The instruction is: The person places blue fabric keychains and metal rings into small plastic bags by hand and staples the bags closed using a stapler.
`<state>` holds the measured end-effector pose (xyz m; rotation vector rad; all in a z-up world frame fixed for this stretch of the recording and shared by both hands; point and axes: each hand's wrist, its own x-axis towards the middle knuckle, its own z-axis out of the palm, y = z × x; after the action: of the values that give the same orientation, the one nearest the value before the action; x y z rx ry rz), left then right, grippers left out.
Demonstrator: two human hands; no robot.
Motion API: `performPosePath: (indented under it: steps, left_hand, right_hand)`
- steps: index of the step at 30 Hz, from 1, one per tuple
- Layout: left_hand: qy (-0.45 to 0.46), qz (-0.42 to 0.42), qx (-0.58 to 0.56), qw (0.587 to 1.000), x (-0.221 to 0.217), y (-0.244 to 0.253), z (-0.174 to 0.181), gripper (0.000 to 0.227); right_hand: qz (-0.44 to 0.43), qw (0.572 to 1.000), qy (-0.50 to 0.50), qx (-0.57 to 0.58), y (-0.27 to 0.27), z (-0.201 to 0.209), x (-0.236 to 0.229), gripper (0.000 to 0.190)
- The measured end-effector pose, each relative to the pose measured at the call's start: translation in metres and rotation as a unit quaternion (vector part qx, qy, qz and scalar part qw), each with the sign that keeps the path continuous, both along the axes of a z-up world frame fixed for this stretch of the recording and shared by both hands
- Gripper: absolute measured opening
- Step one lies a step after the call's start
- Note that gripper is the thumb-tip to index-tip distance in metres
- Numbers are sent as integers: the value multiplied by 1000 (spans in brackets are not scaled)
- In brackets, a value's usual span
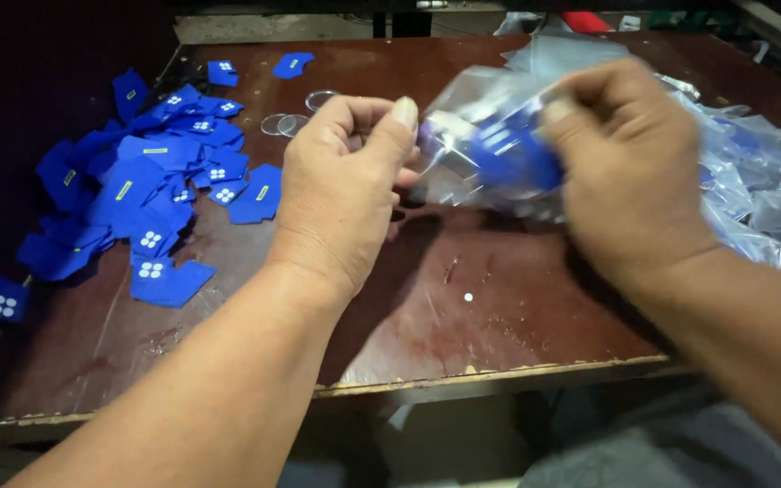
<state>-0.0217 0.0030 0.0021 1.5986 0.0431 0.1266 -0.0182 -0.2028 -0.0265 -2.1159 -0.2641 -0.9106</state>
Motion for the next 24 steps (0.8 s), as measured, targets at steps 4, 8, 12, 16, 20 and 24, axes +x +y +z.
performPosePath:
  steps: [4, 8, 12, 16, 20, 24]
  left_hand:
    - [-30, -7, 21, 999, 8, 0, -8, 13]
    - [1, 1, 52, 999, 5, 0, -4, 15]
    - [-11, 6, 78, 997, 7, 0, -7, 14]
    - [-79, 17, 48, 996, 20, 0, -25, 10]
    - [-57, 10, 113, 992, 15, 3, -15, 11]
    - [17, -20, 152, 988, 9, 2, -1, 21]
  right_hand:
    - [-125, 982, 50, 129, -69, 23, 21, 12]
    - [-180, 969, 31, -167, -173, 9, 56, 29]
    - [-190, 975, 110, -28, -117, 37, 50, 19]
    - [-128, 973, 158, -112, -111, 34, 101, 17]
    - [-150, 886, 289, -329, -89, 40, 122, 54]
    - [-252, 842, 336, -339, -94, 19, 125, 35]
